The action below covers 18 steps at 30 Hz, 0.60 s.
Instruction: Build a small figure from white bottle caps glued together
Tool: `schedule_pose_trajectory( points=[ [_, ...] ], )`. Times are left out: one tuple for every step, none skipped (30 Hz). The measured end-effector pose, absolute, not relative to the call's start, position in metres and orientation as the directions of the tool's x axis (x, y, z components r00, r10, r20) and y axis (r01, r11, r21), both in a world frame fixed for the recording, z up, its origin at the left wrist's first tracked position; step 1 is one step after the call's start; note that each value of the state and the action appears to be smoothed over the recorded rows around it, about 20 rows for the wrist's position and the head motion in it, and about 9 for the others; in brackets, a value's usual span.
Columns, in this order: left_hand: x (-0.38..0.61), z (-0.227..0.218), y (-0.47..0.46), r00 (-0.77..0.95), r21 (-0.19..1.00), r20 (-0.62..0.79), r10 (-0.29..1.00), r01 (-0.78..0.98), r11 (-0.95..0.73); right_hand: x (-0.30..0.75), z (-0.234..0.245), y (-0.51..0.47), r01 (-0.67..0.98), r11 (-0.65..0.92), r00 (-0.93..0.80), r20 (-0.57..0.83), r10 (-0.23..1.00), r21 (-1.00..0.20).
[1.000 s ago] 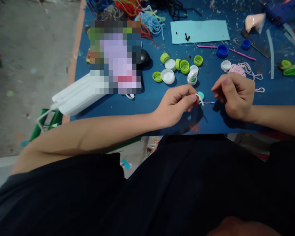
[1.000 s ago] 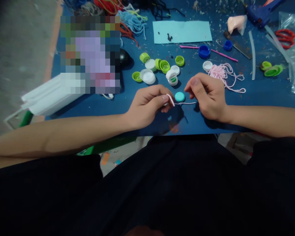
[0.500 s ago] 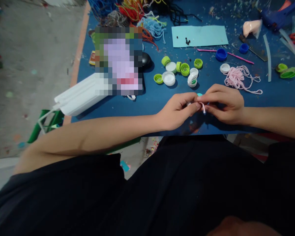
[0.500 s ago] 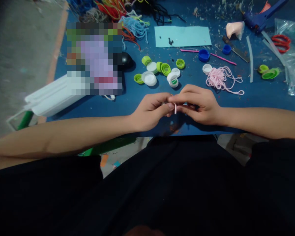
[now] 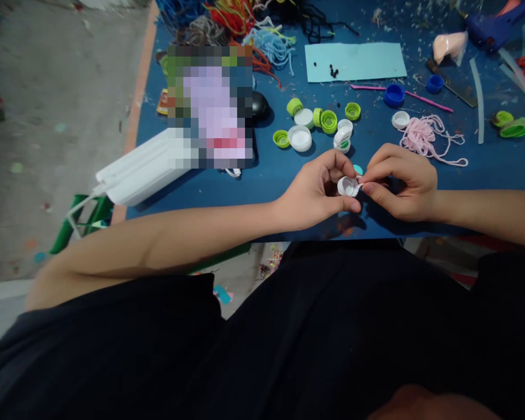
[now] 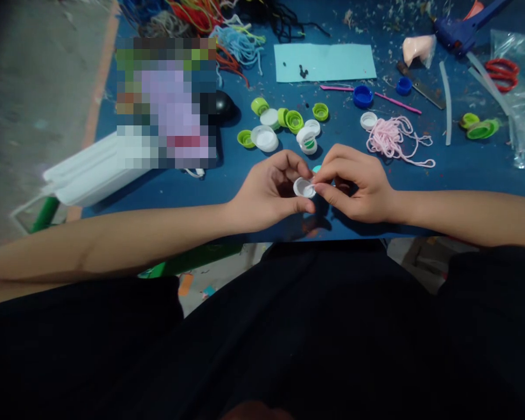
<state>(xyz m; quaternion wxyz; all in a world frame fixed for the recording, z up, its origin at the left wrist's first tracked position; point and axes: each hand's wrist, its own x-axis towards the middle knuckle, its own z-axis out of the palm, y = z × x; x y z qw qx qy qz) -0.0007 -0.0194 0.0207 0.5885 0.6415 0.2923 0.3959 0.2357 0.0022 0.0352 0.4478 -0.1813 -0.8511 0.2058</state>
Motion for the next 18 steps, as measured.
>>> schedule_pose_trajectory(
  points=[
    [-0.0012,0.0207,-0.0191,0.502,0.984,0.179,0.846,-0.077,-0.162,0.2362,0.0351,0.0020,0.134,0.848,-0.537,0.682,0.496,-0.512],
    [-0.0017,0.0204,-0.0188,0.486,0.980,0.196,0.852,-0.064,-0.189,0.2366,0.0349,0.0019,0.143,0.847,-0.544,0.675,0.499,-0.511],
    [-0.0022,0.0198,-0.0186,0.471,0.976,0.210,0.857,-0.052,-0.210,0.2370,0.0348,0.0018,0.152,0.846,-0.551,0.666,0.502,-0.512],
    [-0.0027,0.0189,-0.0185,0.457,0.974,0.219,0.862,-0.047,-0.222,0.2372,0.0346,0.0017,0.160,0.844,-0.557,0.659,0.505,-0.512],
    [-0.0031,0.0176,-0.0185,0.446,0.973,0.222,0.867,-0.051,-0.223,0.2373,0.0345,0.0016,0.168,0.842,-0.561,0.653,0.509,-0.512],
    [-0.0034,0.0163,-0.0185,0.441,0.975,0.216,0.871,-0.058,-0.213,0.2374,0.0345,0.0014,0.176,0.842,-0.565,0.648,0.511,-0.511],
    [-0.0037,0.0152,-0.0186,0.443,0.978,0.208,0.872,-0.067,-0.199,0.2374,0.0347,0.0012,0.183,0.843,-0.568,0.645,0.511,-0.506],
    [-0.0040,0.0144,-0.0188,0.448,0.979,0.203,0.871,-0.075,-0.190,0.2375,0.0351,0.0010,0.186,0.848,-0.570,0.648,0.505,-0.497],
    [-0.0042,0.0141,-0.0193,0.454,0.979,0.202,0.868,-0.079,-0.187,0.2378,0.0357,0.0006,0.187,0.854,-0.572,0.653,0.496,-0.485],
    [-0.0043,0.0143,-0.0199,0.460,0.978,0.206,0.863,-0.077,-0.192,0.2381,0.0364,0.0002,0.184,0.862,-0.573,0.661,0.484,-0.472],
    [-0.0043,0.0149,-0.0208,0.466,0.977,0.212,0.859,-0.070,-0.203,0.2386,0.0372,-0.0002,0.181,0.869,-0.577,0.666,0.473,-0.460],
    [-0.0041,0.0157,-0.0217,0.473,0.975,0.219,0.854,-0.063,-0.215,0.2391,0.0379,-0.0007,0.180,0.876,-0.585,0.667,0.462,-0.448],
    [-0.0038,0.0166,-0.0228,0.480,0.974,0.222,0.849,-0.059,-0.221,0.2397,0.0384,-0.0010,0.183,0.881,-0.601,0.660,0.451,-0.436],
    [-0.0034,0.0173,-0.0237,0.490,0.975,0.216,0.845,-0.057,-0.216,0.2402,0.0385,-0.0011,0.188,0.887,-0.624,0.647,0.439,-0.421],
    [-0.0030,0.0179,-0.0245,0.500,0.977,0.205,0.841,-0.060,-0.202,0.2406,0.0383,-0.0011,0.191,0.895,-0.648,0.632,0.424,-0.404],
    [-0.0026,0.0180,-0.0250,0.509,0.981,0.191,0.839,-0.066,-0.183,0.2409,0.0377,-0.0009,0.191,0.903,-0.672,0.620,0.405,-0.384],
    [-0.0022,0.0179,-0.0252,0.514,0.984,0.176,0.840,-0.070,-0.164,0.2410,0.0368,-0.0005,0.186,0.913,-0.688,0.615,0.384,-0.363],
    [-0.0020,0.0176,-0.0250,0.511,0.986,0.167,0.843,-0.074,-0.150,0.2411,0.0358,0.0000,0.179,0.922,-0.697,0.617,0.366,-0.344]
  ],
)
